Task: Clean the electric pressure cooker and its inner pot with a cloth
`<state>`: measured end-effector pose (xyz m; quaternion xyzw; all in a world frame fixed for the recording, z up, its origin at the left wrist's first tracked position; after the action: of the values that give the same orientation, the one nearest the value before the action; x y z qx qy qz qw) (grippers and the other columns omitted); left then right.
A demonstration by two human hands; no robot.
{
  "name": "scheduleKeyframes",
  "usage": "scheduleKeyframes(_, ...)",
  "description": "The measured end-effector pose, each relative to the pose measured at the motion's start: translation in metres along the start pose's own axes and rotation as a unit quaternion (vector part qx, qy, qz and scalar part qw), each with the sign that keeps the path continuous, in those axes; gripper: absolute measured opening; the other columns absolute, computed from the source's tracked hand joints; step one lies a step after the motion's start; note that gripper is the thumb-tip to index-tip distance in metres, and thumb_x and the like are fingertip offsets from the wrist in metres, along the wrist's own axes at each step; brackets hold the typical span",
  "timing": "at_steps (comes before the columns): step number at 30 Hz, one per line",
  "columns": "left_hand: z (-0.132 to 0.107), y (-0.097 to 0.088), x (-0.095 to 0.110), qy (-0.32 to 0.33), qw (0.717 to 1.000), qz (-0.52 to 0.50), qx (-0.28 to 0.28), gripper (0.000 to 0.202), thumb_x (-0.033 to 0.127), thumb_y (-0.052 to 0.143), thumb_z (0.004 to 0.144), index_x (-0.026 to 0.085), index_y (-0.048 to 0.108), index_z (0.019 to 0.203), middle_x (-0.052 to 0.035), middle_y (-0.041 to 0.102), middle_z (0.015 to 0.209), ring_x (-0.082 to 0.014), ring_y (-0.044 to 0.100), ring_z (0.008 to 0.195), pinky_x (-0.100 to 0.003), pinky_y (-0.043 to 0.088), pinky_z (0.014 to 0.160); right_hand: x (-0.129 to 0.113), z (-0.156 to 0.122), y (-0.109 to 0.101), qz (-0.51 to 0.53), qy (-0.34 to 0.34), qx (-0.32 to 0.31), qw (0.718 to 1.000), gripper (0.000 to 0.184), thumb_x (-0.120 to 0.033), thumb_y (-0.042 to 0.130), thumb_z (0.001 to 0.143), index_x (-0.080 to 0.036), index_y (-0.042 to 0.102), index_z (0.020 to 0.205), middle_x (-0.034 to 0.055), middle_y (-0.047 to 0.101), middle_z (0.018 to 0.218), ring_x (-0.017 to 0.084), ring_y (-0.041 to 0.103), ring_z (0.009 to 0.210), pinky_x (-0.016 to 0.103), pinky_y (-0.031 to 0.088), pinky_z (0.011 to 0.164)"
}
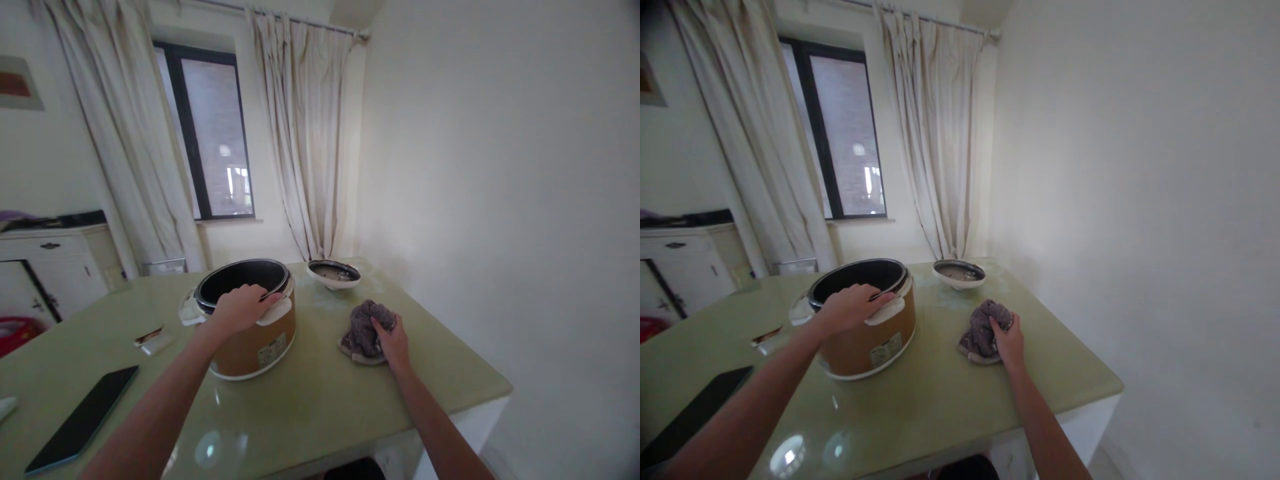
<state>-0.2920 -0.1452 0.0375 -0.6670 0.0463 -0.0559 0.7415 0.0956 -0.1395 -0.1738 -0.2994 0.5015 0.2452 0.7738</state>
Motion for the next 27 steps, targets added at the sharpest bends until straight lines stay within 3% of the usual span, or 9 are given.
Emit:
scheduleKeyframes(8,-0.001,-0.019,-0.010,0.018,0.998,0.011,0.067,0.045,0.056,0.047,0.100,0.025,0.080,0.099,-0.0147,0.079,0.111,-0.0341,0.073,0.107,-0.040,0.054,0.087,0.001,0.001,-0.001,0.028,0.008,-0.006,1.000,0.064,-0.073,0.071,0.065,-0.023,0.063,0.104,0.0094,0.077,0.097,0.033,0.073,0.094,0.044,0.054,0.088)
scheduleKeyframes(14,-0.008,-0.028,-0.005,0.008,0.984,0.049,0.169,0.046,0.050,0.040,0.105,0.024,0.078,0.101,-0.0148,0.080,0.102,-0.0345,0.075,0.099,-0.039,0.052,0.080,0.002,0.002,-0.001,0.043,0.018,0.002,0.999,0.065,-0.072,0.074,0.062,-0.024,0.064,0.105,0.0078,0.077,0.095,0.033,0.073,0.094,0.045,0.055,0.088)
scheduleKeyframes(17,-0.020,-0.048,0.001,-0.027,0.969,0.024,0.246,0.047,0.051,0.039,0.105,0.023,0.076,0.099,-0.0139,0.080,0.095,-0.0333,0.075,0.091,-0.036,0.049,0.074,0.002,0.001,-0.002,0.041,0.008,0.005,0.999,0.062,-0.071,0.075,0.064,-0.023,0.065,0.104,0.0072,0.077,0.094,0.032,0.073,0.092,0.044,0.055,0.086)
scheduleKeyframes(20,-0.040,-0.075,0.012,-0.034,0.935,-0.015,0.354,0.051,0.054,0.036,0.107,0.022,0.074,0.096,-0.0118,0.078,0.087,-0.0304,0.074,0.085,-0.033,0.044,0.070,0.003,0.002,-0.002,0.036,0.010,0.013,0.999,0.065,-0.072,0.075,0.063,-0.023,0.065,0.105,0.0073,0.077,0.095,0.032,0.072,0.093,0.045,0.055,0.087)
scheduleKeyframes(23,-0.064,-0.093,0.035,0.079,0.906,-0.047,0.413,0.051,0.055,0.037,0.108,0.021,0.072,0.091,-0.0068,0.073,0.077,-0.0232,0.070,0.076,-0.029,0.040,0.067,0.003,0.001,-0.003,0.030,0.013,0.027,0.999,0.070,-0.073,0.076,0.061,-0.022,0.066,0.108,0.0088,0.078,0.099,0.032,0.072,0.094,0.046,0.055,0.089)
scheduleKeyframes(25,-0.078,-0.094,0.058,0.220,0.879,-0.056,0.420,0.046,0.051,0.042,0.109,0.022,0.070,0.087,-0.0033,0.070,0.073,-0.0181,0.065,0.069,-0.028,0.037,0.065,0.002,-0.001,-0.004,0.026,0.018,0.040,0.999,0.073,-0.073,0.077,0.061,-0.020,0.066,0.110,0.0100,0.078,0.100,0.032,0.072,0.095,0.046,0.055,0.089)
scheduleKeyframes(27,-0.091,-0.085,0.083,0.353,0.831,-0.053,0.427,0.040,0.043,0.046,0.110,0.022,0.067,0.083,-0.0004,0.067,0.070,-0.0146,0.061,0.065,-0.028,0.035,0.063,-0.001,-0.005,-0.006,0.034,0.008,0.053,0.998,0.075,-0.071,0.080,0.063,-0.017,0.067,0.114,0.0112,0.078,0.101,0.032,0.072,0.096,0.046,0.056,0.088)
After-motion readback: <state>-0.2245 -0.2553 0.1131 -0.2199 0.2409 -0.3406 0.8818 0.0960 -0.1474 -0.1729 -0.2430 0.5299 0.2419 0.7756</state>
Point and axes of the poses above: each hand's wrist, its own z-axis towards the middle knuckle, its own y-axis out of the palm, x = y × z, the point moved 2 cm from there along z, towards the middle knuckle
